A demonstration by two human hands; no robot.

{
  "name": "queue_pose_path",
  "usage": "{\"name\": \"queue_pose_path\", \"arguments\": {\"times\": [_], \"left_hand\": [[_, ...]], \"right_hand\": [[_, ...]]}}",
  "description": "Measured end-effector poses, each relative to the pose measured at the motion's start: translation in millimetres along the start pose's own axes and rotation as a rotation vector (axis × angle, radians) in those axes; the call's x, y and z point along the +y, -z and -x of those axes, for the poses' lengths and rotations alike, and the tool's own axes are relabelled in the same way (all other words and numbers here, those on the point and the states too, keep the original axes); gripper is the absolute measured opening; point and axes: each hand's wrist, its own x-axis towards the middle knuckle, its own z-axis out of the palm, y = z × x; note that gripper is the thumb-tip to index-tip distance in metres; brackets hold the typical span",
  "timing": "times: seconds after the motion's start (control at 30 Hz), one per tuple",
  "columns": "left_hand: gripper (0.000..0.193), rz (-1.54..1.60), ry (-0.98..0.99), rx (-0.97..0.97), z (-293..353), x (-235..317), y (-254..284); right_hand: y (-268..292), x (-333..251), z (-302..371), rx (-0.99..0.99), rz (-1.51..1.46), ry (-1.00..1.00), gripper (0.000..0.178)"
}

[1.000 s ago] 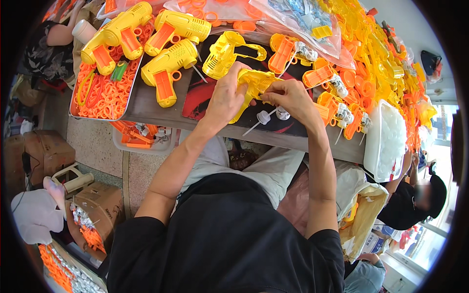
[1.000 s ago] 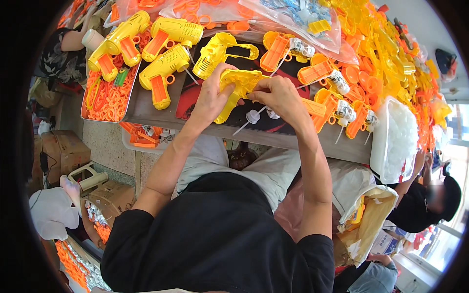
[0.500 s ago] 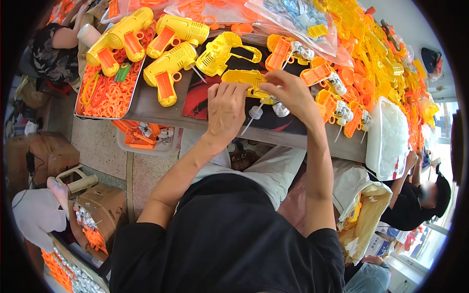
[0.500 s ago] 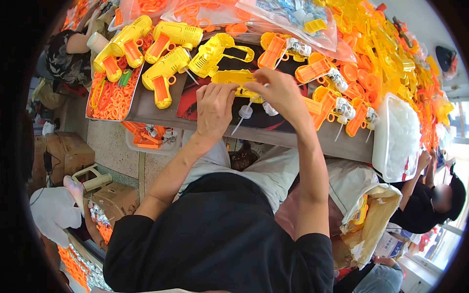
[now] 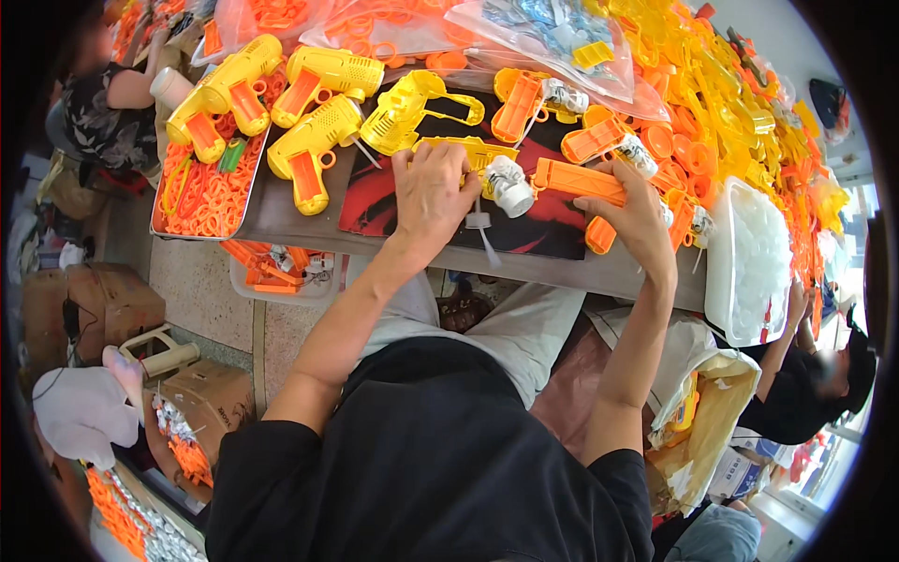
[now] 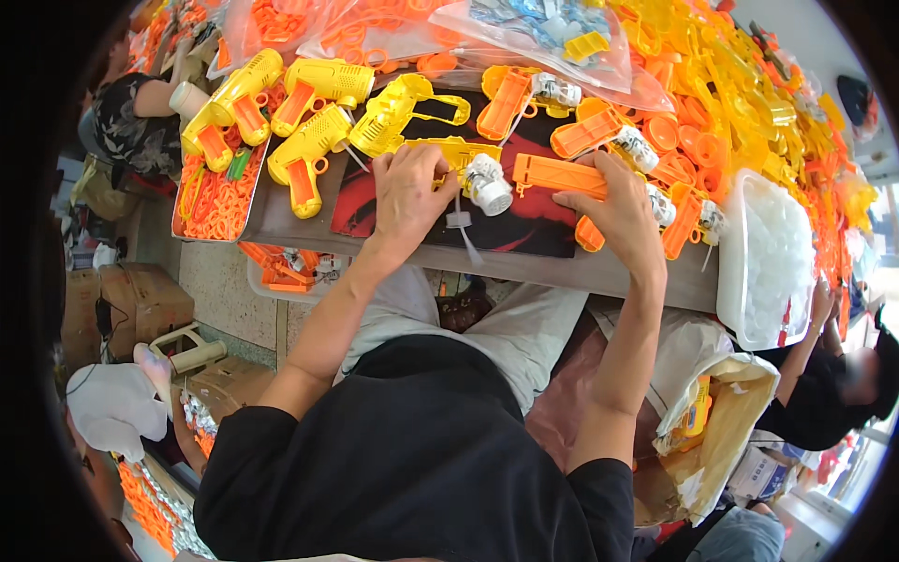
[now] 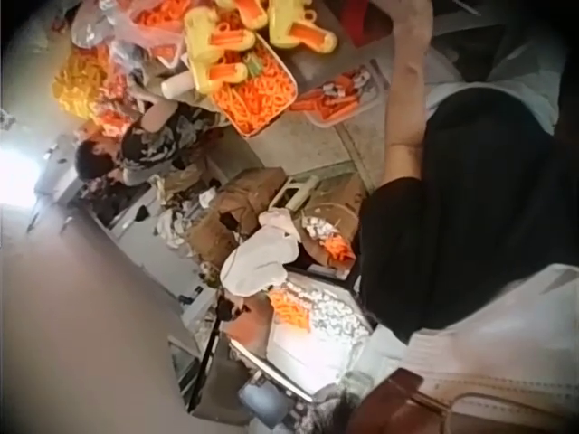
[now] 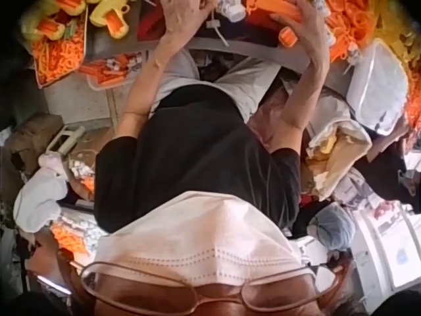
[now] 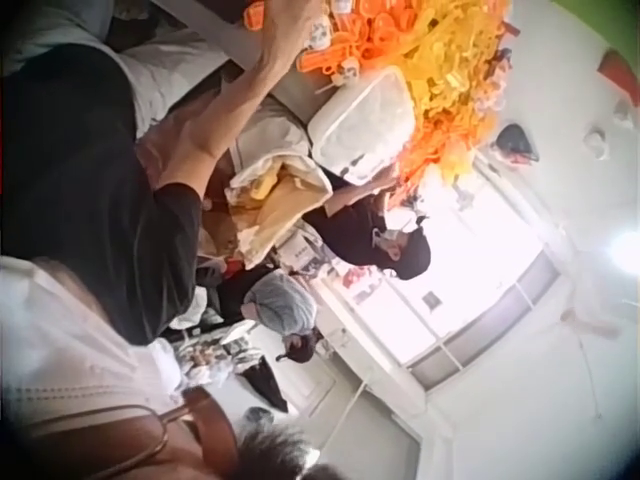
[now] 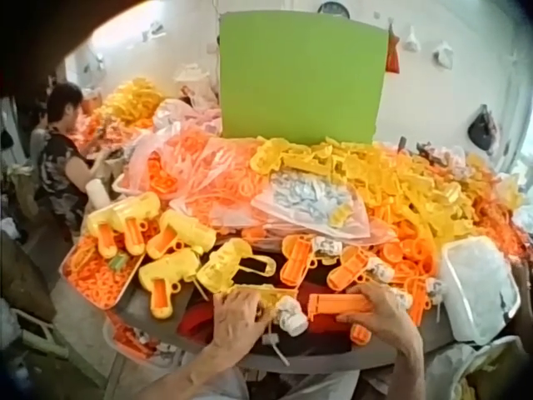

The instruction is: Assembling plastic toy bubble guns by attaching components and bubble solution bottles at a factory workstation.

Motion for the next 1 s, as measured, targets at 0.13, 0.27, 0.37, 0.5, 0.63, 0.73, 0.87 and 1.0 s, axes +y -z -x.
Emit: {"name": "queue_pose_path", "arguments": {"times": [0.13,0.27,0.37,0.5,0.63,0.73,0.87,1.0], "left_hand": [[0.048,0.036,-0.034,0.04,1,2,7],[0.078,0.164,-0.137,-0.019,1,40,17],[0.073,0.341,-0.063,-0.069,7,46,12],[0.065,0.222,-0.069,0.218,18,30,26],[0.062,1.338,0.656,-0.132,18,19,53],[0.068,1.306,0.655,-0.261,15,5,47],[0.071,0.576,0.202,-0.175,25,-17,34],[0.062,0.387,0.065,-0.028,19,-12,41]], "right_hand": [[3,-3,-7,-0.159,-0.389,-0.175,0.038],[-1,-3,-2,-0.093,-0.635,-0.262,0.037],[-8,-9,-2,0.031,-0.738,-0.367,0.039],[-39,-38,6,0.213,-0.849,-0.389,0.041],[-76,-97,24,0.26,-0.303,0.018,0.051],[-89,-114,31,0.148,-0.447,0.138,0.045],[-81,-90,16,0.478,-0.235,0.007,0.019],[-86,-70,-11,0.323,-0.112,0.112,0.021]]}}
